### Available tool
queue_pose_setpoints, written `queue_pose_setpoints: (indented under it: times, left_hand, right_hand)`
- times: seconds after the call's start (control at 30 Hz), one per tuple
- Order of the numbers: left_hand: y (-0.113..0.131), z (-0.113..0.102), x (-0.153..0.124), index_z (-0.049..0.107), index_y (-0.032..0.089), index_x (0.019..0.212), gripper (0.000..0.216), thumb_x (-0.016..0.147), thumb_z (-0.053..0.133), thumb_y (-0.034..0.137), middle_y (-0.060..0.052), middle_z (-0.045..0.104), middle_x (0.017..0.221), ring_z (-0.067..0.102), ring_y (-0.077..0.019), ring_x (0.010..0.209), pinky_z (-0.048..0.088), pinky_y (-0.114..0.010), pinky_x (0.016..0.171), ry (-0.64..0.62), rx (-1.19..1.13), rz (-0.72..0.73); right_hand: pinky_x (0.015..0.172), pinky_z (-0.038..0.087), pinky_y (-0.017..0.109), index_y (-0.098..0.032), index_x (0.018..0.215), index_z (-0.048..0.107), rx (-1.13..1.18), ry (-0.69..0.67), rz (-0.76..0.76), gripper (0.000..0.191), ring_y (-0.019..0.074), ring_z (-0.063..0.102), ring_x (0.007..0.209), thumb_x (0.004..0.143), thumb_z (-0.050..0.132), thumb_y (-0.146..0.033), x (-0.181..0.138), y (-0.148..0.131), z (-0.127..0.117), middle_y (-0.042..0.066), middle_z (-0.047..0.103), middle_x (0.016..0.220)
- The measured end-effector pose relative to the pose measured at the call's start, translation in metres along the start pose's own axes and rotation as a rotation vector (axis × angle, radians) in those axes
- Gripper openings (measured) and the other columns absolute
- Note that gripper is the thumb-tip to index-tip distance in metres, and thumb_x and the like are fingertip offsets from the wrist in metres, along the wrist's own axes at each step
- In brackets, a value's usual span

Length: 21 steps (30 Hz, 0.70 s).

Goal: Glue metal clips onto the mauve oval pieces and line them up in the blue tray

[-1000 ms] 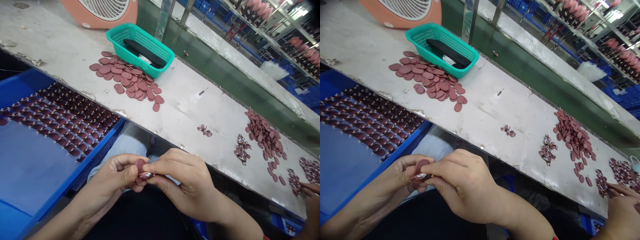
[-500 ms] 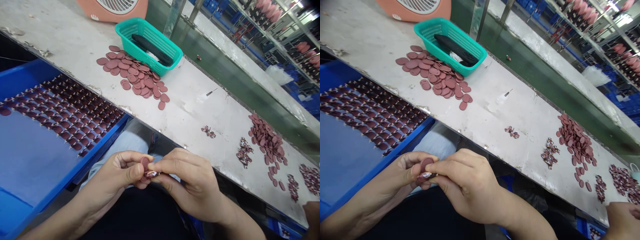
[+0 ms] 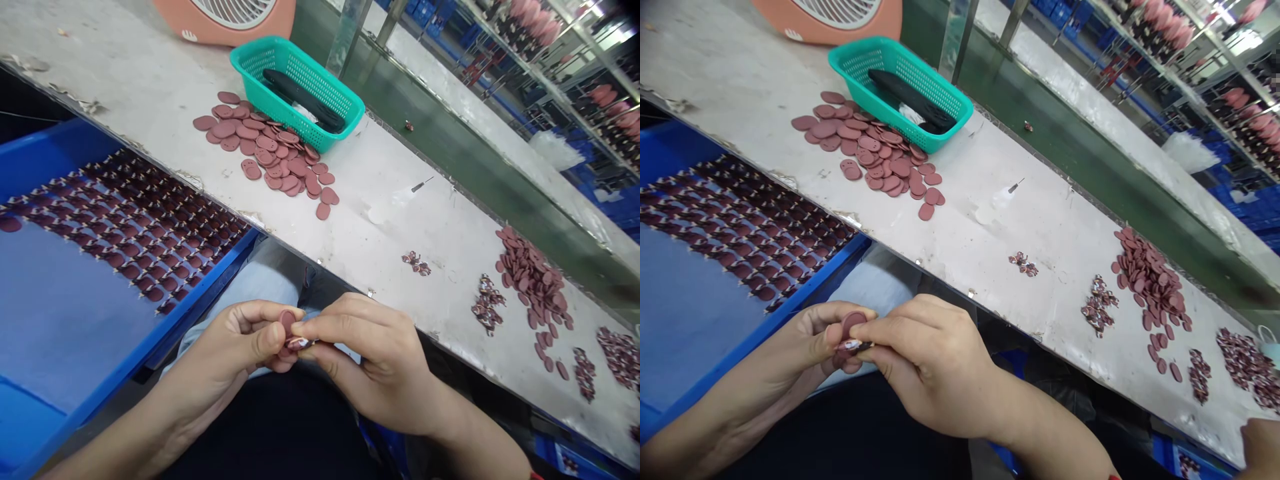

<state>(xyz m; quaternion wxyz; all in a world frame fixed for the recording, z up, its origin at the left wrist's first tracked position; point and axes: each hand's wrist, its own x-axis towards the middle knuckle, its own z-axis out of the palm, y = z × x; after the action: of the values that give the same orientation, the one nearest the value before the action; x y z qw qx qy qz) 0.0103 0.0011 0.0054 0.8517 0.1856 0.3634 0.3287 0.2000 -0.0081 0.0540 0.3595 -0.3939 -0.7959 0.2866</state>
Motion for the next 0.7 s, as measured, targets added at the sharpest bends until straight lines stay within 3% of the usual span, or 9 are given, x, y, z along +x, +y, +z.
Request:
queue_pose_setpoints:
  times: [0.57,0.63,0.7]
  left_hand:
    - [-0.001,-0.009,0.002,0.081,0.019,0.081,0.03,0.064,0.091,0.042,0.0,0.066,0.065,0.058,-0.0089,0.056,0.052,-0.016,0.055,0.063,-0.026,-0.036]
    - [0.0,-0.011,0.002,0.081,0.018,0.08,0.03,0.065,0.091,0.042,0.0,0.066,0.066,0.058,-0.0091,0.057,0.053,-0.016,0.054,0.033,-0.032,-0.049]
    - [0.001,-0.015,0.002,0.081,0.018,0.08,0.03,0.066,0.091,0.042,-0.001,0.066,0.067,0.059,-0.0093,0.059,0.053,-0.015,0.055,-0.009,-0.051,-0.073]
  right_hand:
    - [0.076,0.057,0.023,-0.014,0.103,0.069,-0.013,-0.035,-0.009,0.015,0.012,0.068,0.078,0.09,0.068,-0.008,0.008,0.003,0.001,0.005,0.075,0.089]
    - [0.079,0.057,0.023,-0.015,0.108,0.068,-0.002,-0.056,0.003,0.018,0.0117,0.068,0.08,0.09,0.069,-0.012,0.01,0.002,0.0,0.004,0.075,0.092]
    - [0.081,0.057,0.025,-0.015,0.12,0.064,0.008,-0.069,0.02,0.034,0.0126,0.067,0.084,0.089,0.075,-0.023,0.01,0.001,0.0,0.005,0.075,0.099]
